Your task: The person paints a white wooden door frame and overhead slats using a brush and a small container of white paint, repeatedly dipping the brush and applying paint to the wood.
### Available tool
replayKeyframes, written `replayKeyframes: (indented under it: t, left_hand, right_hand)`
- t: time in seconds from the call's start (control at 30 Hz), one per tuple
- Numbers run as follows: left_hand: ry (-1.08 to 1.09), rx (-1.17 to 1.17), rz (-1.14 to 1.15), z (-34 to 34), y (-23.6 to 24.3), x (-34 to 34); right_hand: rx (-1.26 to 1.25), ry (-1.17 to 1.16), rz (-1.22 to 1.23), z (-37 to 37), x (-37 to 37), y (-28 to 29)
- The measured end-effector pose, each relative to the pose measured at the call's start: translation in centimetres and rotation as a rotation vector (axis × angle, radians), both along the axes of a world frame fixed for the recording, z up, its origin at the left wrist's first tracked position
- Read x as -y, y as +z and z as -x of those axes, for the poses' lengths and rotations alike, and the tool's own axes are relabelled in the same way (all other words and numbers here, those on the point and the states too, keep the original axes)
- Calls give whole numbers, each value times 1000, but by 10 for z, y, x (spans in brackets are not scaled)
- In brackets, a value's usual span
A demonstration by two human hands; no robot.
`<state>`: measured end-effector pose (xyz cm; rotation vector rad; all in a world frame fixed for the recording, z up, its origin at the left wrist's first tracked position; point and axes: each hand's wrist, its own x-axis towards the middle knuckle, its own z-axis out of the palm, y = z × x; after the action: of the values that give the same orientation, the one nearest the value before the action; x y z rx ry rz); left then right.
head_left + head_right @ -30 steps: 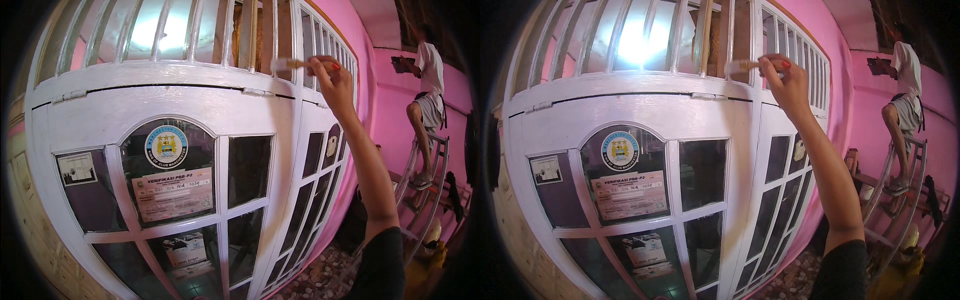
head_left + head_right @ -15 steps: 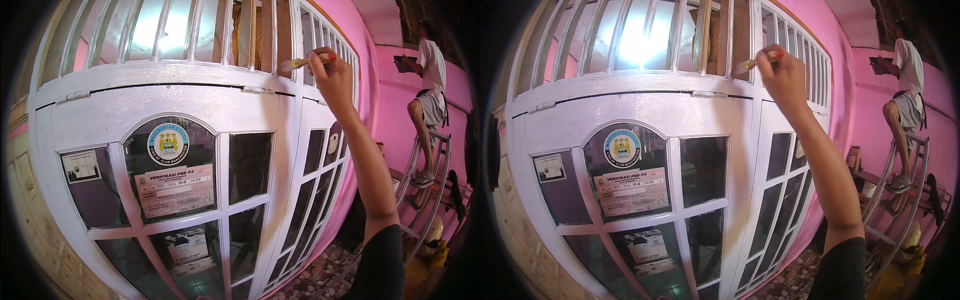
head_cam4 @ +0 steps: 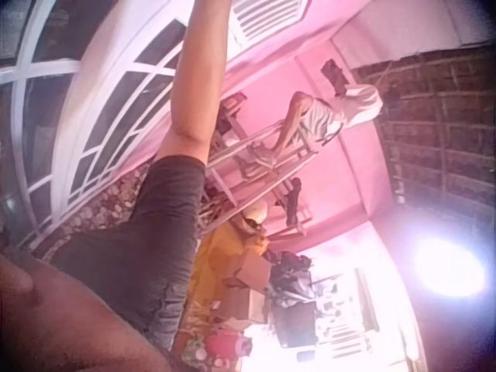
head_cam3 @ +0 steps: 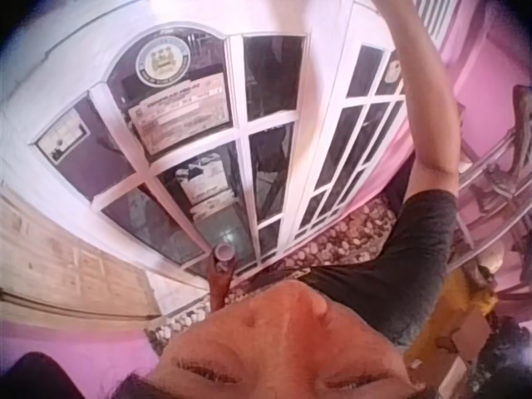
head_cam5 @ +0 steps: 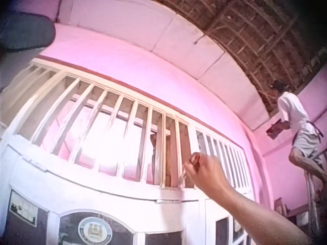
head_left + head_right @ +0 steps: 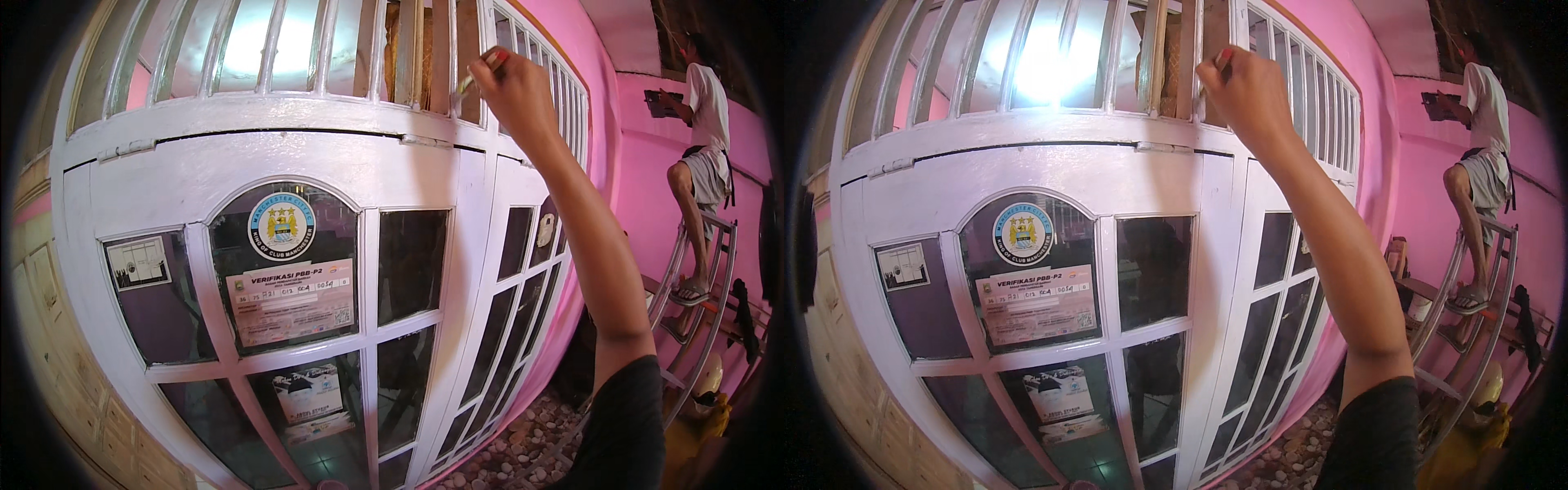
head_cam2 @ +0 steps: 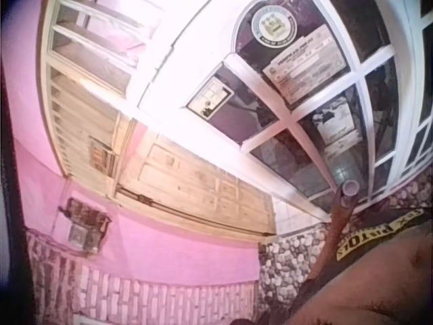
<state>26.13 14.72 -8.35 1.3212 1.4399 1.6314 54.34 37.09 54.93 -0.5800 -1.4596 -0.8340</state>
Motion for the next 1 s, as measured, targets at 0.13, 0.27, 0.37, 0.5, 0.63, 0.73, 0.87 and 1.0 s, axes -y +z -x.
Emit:
replayKeyframes:
  t: [0.13,0.27,0.37,0.5,0.63,0.73,0.87,1.0]
  left_hand:
    - [31,-138,-14,10,-17,-8]
    - [-26,-77,-35,0,14,2]
    - [38,-158,-6,3,-5,-3]
    - [65,-153,-15,6,-10,-4]
    - [121,-168,131,3,2,-2]
    - [87,-125,112,6,8,-3]
    - [95,-118,82,15,-13,-7]
    - [113,-76,93,16,-1,-9]
  right_hand:
    - [1,15,42,3,7,5]
    - [61,-96,73,8,12,2]
    - [19,-84,6,9,5,14]
    - [-5,-65,-41,8,3,29]
    - [-29,-83,90,3,0,30]
    - [-33,-44,35,-4,-10,47]
    - [-31,-105,-132,-4,-25,83]
    - [-60,-146,-168,-4,-31,119]
